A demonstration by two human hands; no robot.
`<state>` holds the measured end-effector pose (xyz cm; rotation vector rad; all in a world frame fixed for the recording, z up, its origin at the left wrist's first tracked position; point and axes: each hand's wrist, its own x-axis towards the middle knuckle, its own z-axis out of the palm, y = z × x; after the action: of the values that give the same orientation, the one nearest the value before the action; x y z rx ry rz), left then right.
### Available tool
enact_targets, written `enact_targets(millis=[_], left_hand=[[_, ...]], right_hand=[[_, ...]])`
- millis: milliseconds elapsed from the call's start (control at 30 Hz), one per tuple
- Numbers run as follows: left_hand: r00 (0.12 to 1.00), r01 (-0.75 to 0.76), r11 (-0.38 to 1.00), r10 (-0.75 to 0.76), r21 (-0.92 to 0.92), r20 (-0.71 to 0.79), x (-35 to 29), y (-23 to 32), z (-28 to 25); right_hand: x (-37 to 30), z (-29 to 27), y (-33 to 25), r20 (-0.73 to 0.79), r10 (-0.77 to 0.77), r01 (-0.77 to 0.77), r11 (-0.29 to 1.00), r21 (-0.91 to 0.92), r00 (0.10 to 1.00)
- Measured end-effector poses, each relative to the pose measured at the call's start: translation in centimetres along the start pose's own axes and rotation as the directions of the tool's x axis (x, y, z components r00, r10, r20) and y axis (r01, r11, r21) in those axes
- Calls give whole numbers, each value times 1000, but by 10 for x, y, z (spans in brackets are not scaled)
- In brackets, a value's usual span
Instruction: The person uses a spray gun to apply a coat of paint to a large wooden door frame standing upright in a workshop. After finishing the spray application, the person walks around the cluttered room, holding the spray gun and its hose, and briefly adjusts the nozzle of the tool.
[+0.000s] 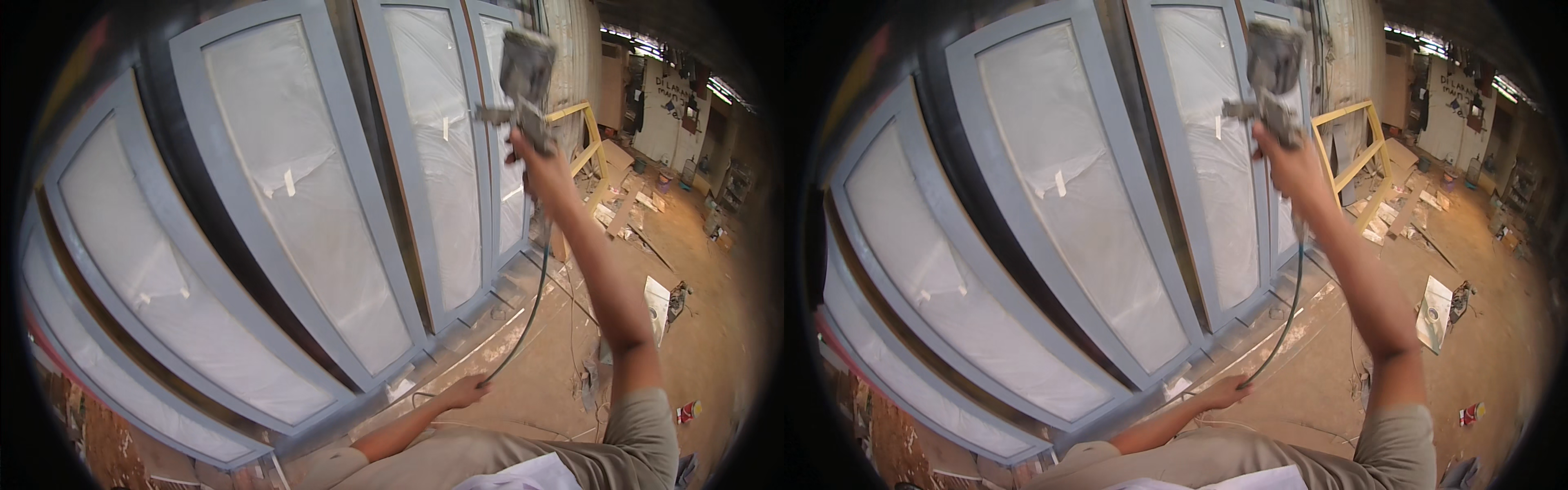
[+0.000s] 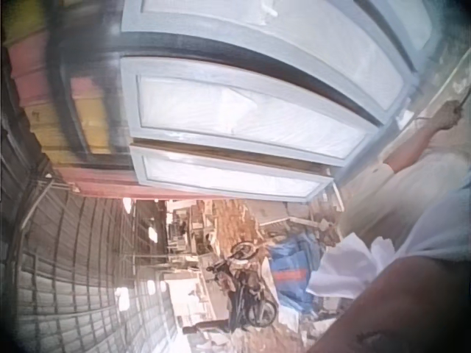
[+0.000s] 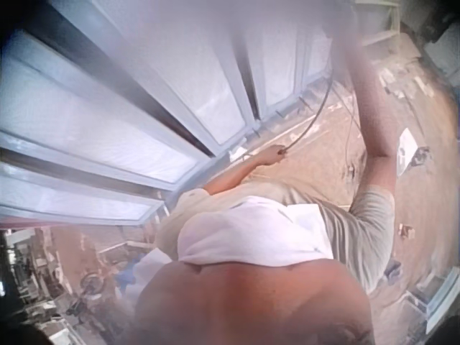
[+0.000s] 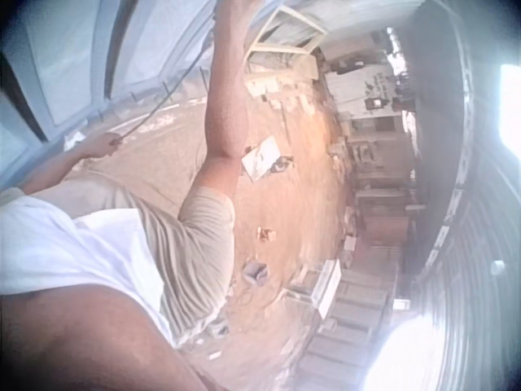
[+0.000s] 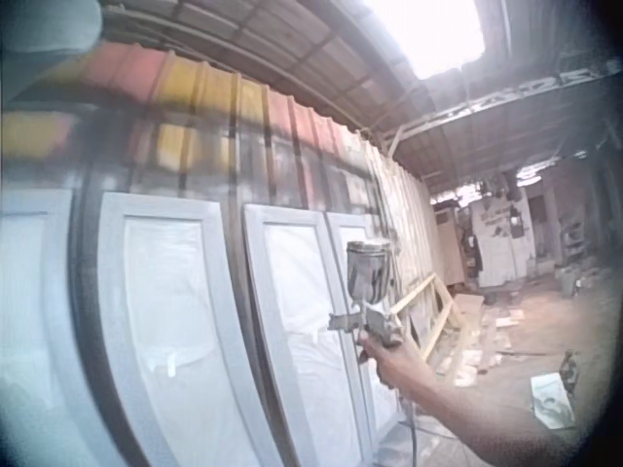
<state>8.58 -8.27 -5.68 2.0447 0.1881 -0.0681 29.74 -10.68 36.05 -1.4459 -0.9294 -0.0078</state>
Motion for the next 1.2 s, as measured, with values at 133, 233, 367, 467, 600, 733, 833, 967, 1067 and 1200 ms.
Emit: enact_targets(millis=[133, 233, 367, 467, 600, 733, 833, 967, 1067, 1200], left_hand=[[938, 285, 958, -272, 30, -217, -54, -114, -45], [882, 376, 919, -394, -118, -261, -77, -141, -73], [888, 287, 933, -345, -218, -305, -68, -115, -107], [879, 287, 925, -357, -249, -315, -54, -89, -130], [871, 280, 904, -380, -323, -311, -42, -75, -146], [858, 326, 891, -419, -317, -296, -29, -72, -157], [873, 345, 907, -404, -240, -273, -14, -68, -166], [889, 381, 913, -405, -142, -216, 16, -54, -172], [898, 388, 913, -405, -125, -172, 56, -41, -169], [891, 370, 918, -394, -143, -223, 128, -18, -150]], right_hand=[[123, 26, -26, -14, -117, 108, 955, -276, 993], [184, 49, -37, -53, -255, 222, 913, -342, 966], [229, 73, -53, -104, -407, 340, 857, -388, 907], [261, 84, -70, -251, -265, 198, 945, -260, 931], [292, 96, -60, -363, -545, 532, 834, -145, 756], [301, 84, -21, -229, -499, 466, 865, -184, 836], [288, 55, 19, -84, -343, 288, 879, -380, 936], [292, 14, 55, 106, -256, 277, 859, -432, 961], [320, -1, 63, 126, -309, 332, 833, -442, 943], [374, -11, 52, -46, -341, 317, 908, -273, 939]])
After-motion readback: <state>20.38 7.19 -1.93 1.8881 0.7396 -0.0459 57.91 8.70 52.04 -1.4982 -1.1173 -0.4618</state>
